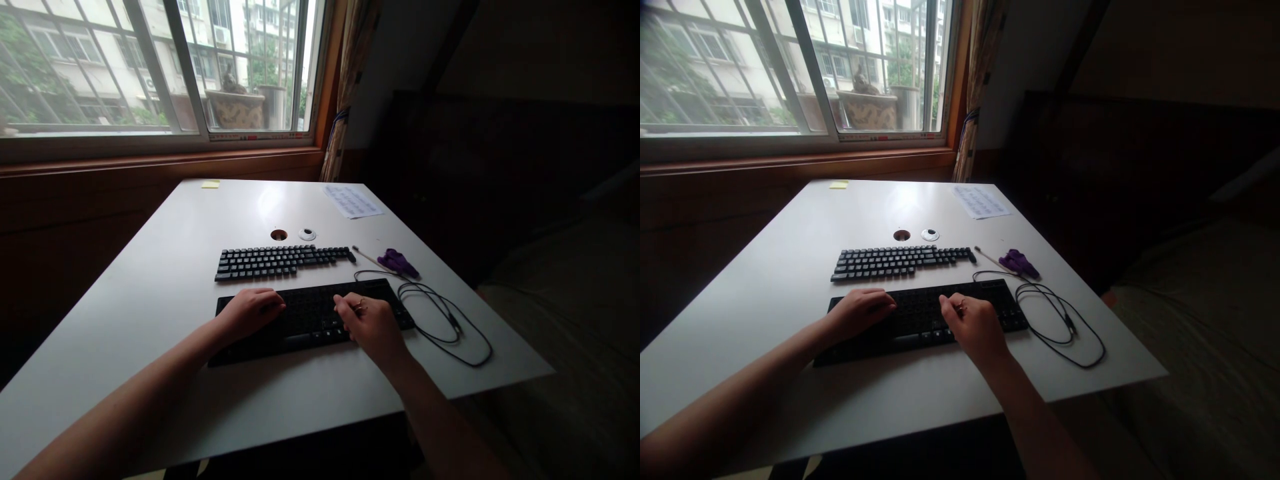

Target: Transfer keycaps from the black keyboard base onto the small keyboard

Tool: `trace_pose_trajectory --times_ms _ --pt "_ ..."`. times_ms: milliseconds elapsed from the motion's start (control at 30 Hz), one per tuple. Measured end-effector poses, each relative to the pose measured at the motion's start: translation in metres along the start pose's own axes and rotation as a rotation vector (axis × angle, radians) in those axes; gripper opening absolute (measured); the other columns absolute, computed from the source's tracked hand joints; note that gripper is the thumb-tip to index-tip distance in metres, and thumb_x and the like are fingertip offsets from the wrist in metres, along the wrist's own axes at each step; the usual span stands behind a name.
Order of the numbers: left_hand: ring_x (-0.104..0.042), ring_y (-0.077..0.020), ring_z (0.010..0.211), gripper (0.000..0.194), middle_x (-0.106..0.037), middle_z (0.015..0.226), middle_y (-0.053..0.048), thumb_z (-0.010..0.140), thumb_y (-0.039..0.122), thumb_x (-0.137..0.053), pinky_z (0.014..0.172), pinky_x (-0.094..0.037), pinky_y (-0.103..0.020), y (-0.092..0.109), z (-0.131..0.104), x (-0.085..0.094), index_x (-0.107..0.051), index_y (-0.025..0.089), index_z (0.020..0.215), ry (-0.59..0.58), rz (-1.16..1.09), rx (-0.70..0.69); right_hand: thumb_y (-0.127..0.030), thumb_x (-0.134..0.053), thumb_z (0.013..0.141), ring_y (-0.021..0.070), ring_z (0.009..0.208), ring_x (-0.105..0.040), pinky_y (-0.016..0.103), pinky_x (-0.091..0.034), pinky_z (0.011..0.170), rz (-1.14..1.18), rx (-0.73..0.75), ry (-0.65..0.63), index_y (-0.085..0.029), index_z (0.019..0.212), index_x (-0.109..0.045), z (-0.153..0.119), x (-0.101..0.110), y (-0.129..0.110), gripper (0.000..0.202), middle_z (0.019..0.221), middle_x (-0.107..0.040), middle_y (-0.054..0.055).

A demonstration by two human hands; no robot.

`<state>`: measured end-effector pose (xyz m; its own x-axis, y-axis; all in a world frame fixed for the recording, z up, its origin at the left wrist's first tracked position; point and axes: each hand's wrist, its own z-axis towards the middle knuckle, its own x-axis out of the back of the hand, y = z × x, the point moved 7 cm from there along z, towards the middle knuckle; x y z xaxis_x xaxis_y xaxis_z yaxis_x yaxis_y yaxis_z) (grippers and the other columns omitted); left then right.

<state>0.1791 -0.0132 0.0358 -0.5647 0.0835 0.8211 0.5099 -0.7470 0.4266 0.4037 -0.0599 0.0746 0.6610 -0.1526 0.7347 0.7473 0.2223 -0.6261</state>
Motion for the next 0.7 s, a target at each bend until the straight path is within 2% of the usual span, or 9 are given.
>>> trace_pose_trajectory --times_ms 133,233,367,500,600,700 --pt "-0.060 -0.0108 0.063 0.021 -0.068 0.078 -0.003 0.095 0.030 -0.052 0.060 -0.044 -0.021 0.000 0.000 0.000 -0.068 0.017 0.090 0.014 -0.005 -0.006 -0.046 -0.042 0.096 0.0133 0.051 -0.056 0.022 -0.038 0.056 -0.109 0.085 -0.012 -0.022 0.059 -0.054 0.000 -0.007 -0.011 0.046 0.053 -0.058 0.000" --pt "-0.059 -0.0107 0.062 0.021 -0.068 0.077 -0.003 0.094 0.031 -0.053 0.059 -0.043 -0.021 0.000 0.000 0.000 -0.068 0.017 0.090 0.022 -0.001 -0.010 -0.045 -0.042 0.096 0.0129 0.050 -0.056 0.022 -0.038 0.056 -0.128 0.083 -0.014 -0.022 0.059 -0.052 0.000 -0.011 -0.012 0.045 0.051 -0.058 -0.001" --pt "-0.060 -0.0108 0.063 0.021 -0.068 0.078 -0.003 0.095 0.031 -0.053 0.059 -0.043 -0.021 -0.001 0.000 -0.001 -0.068 0.017 0.090 0.007 -0.001 0.005 -0.049 -0.042 0.095 0.0112 0.039 -0.052 0.020 -0.037 0.045 0.043 -0.060 -0.049 -0.022 0.064 -0.056 0.002 -0.014 0.005 0.044 0.045 -0.054 -0.003" --pt "-0.061 -0.0113 0.065 0.021 -0.068 0.081 -0.003 0.095 0.030 -0.052 0.061 -0.043 -0.021 -0.001 0.000 -0.002 -0.067 0.017 0.090 -0.014 0.000 0.009 -0.054 -0.044 0.093 0.0107 0.033 -0.050 0.019 -0.036 0.036 0.240 -0.198 -0.019 -0.020 0.072 -0.062 0.002 -0.015 0.030 0.044 0.045 -0.054 -0.004" --pt "-0.061 -0.0115 0.066 0.021 -0.068 0.081 -0.004 0.096 0.030 -0.051 0.061 -0.044 -0.021 0.000 0.000 -0.002 -0.067 0.017 0.091 -0.011 0.004 -0.004 -0.056 -0.045 0.092 0.0106 0.033 -0.050 0.019 -0.037 0.036 0.293 -0.231 0.008 -0.020 0.074 -0.063 0.000 -0.015 0.039 0.044 0.045 -0.055 -0.004" --pt "-0.061 -0.0112 0.064 0.022 -0.068 0.081 -0.003 0.096 0.031 -0.051 0.060 -0.043 -0.021 0.000 0.000 -0.002 -0.067 0.017 0.091 -0.005 0.016 -0.010 -0.056 -0.047 0.091 0.0107 0.033 -0.051 0.019 -0.037 0.035 0.302 -0.233 0.025 -0.019 0.074 -0.064 -0.003 -0.015 0.039 0.044 0.045 -0.055 -0.004"
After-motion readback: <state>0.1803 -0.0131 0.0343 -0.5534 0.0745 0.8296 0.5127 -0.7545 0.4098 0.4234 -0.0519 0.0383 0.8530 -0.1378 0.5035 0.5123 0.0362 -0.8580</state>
